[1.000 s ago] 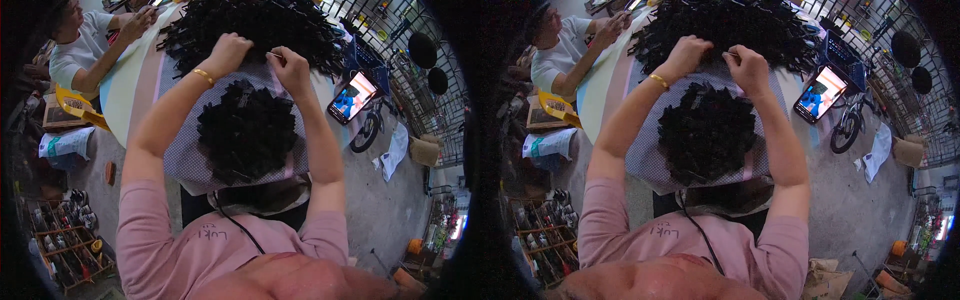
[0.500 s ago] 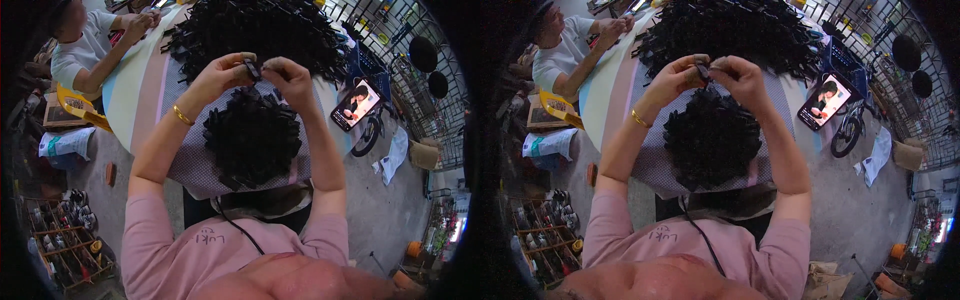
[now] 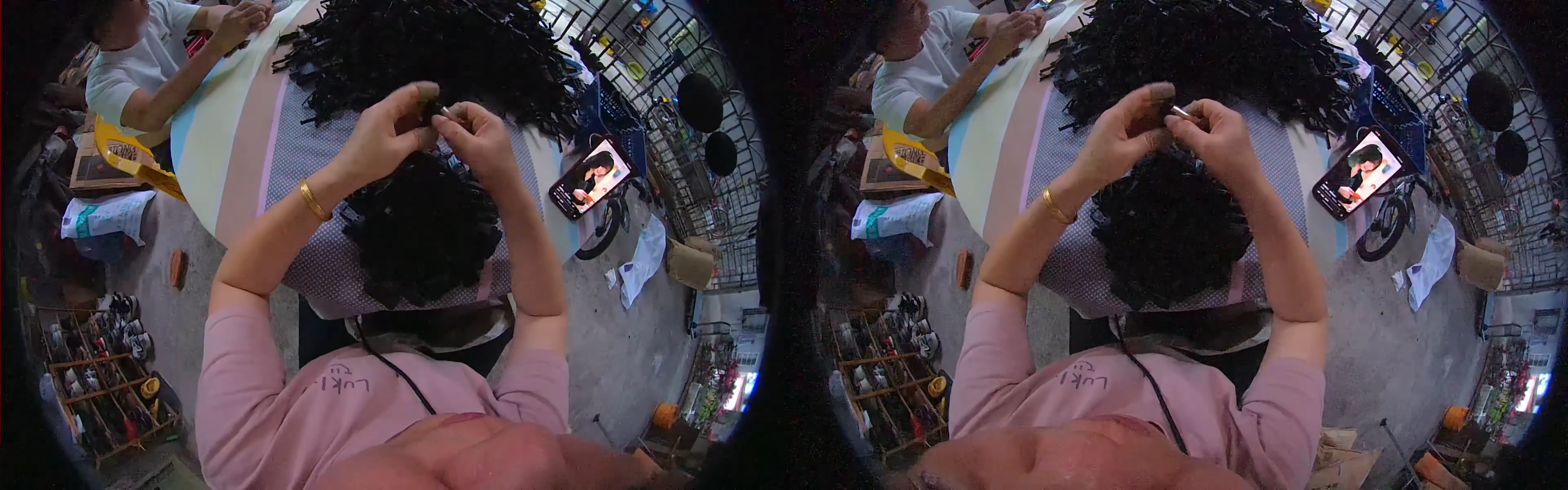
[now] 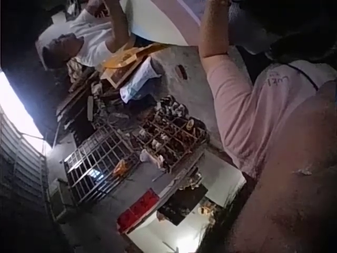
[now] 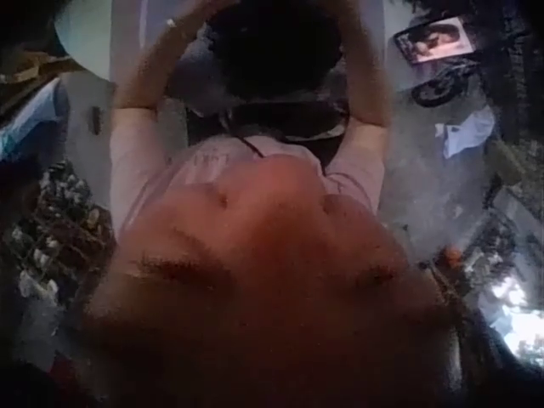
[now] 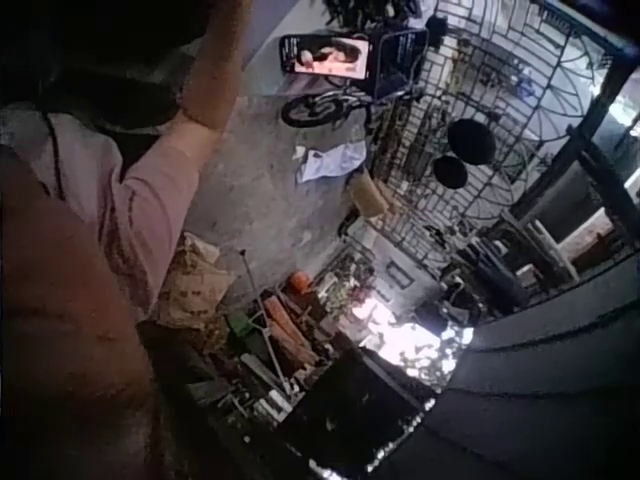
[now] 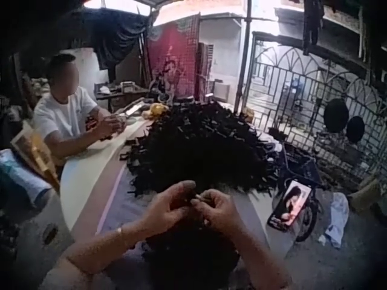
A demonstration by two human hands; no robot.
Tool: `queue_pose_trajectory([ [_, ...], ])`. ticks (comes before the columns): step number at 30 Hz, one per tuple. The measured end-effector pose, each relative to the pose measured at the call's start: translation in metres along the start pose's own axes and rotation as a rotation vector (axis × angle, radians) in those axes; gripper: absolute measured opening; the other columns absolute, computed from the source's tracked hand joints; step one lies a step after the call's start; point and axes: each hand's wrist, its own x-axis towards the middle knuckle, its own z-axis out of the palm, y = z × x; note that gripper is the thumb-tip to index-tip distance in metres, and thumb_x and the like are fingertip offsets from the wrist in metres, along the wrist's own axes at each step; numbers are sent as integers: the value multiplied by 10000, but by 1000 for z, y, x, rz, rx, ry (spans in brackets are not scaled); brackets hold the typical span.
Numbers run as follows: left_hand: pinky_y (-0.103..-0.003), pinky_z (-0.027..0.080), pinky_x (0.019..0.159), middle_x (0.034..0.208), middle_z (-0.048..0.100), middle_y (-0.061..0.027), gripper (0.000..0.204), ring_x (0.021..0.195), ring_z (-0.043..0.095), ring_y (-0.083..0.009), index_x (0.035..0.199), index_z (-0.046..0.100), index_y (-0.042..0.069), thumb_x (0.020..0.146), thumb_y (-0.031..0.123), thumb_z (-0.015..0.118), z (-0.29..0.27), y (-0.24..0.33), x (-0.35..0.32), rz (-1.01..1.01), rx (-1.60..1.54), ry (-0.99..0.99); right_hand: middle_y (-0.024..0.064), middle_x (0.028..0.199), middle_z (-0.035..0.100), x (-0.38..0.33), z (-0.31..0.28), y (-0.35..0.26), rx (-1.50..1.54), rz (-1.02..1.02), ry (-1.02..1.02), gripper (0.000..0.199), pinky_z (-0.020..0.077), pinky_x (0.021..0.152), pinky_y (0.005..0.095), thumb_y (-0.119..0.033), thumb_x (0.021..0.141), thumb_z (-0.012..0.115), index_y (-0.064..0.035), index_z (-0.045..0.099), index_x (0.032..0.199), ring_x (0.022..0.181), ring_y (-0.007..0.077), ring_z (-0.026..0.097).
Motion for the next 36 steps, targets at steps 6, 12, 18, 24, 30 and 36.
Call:
queue_pose_trajectory([
  [6,-280,499,754,997,542,-113,291,851,578,-161,1080,418,-43,831,54,534,1,6,0,-110,-217,51,-52,663,484,-1,-5,-7,241,155,-12,161,297,449,153,-175,841,566,-35,561,919,502,20,381],
  [12,-256,466,787,976,557,-78,265,879,550,-128,1092,449,-8,845,48,525,2,10,-3,-105,-56,77,-27,662,526,-7,9,-1,-55,-130,39,155,323,465,147,-159,870,516,-25,591,892,530,16,422],
  [18,-240,467,780,985,574,-65,250,873,555,-114,1057,482,-9,826,44,561,6,7,-7,-6,74,143,-25,673,544,-8,11,-2,-85,-97,45,160,328,472,151,-156,867,527,-12,594,887,552,18,439],
  [24,-240,470,777,946,601,-63,193,867,563,-118,969,539,-21,792,24,601,3,5,-7,-16,75,184,-38,649,525,-10,17,1,-22,-42,29,153,331,469,152,-155,873,520,-21,593,880,544,15,442],
  [30,-266,493,744,927,618,-88,201,846,606,-172,963,559,7,768,-9,606,7,5,-9,201,302,247,-7,627,549,-8,11,-5,50,88,-5,166,380,484,198,-134,866,509,1,599,835,551,40,469],
  [36,-319,485,837,1084,538,-160,239,966,575,-257,1113,441,11,892,98,457,-10,10,4,-157,-659,165,18,771,591,-5,-3,-8,-197,-346,73,187,445,596,186,-150,810,621,-12,582,929,669,68,544],
])
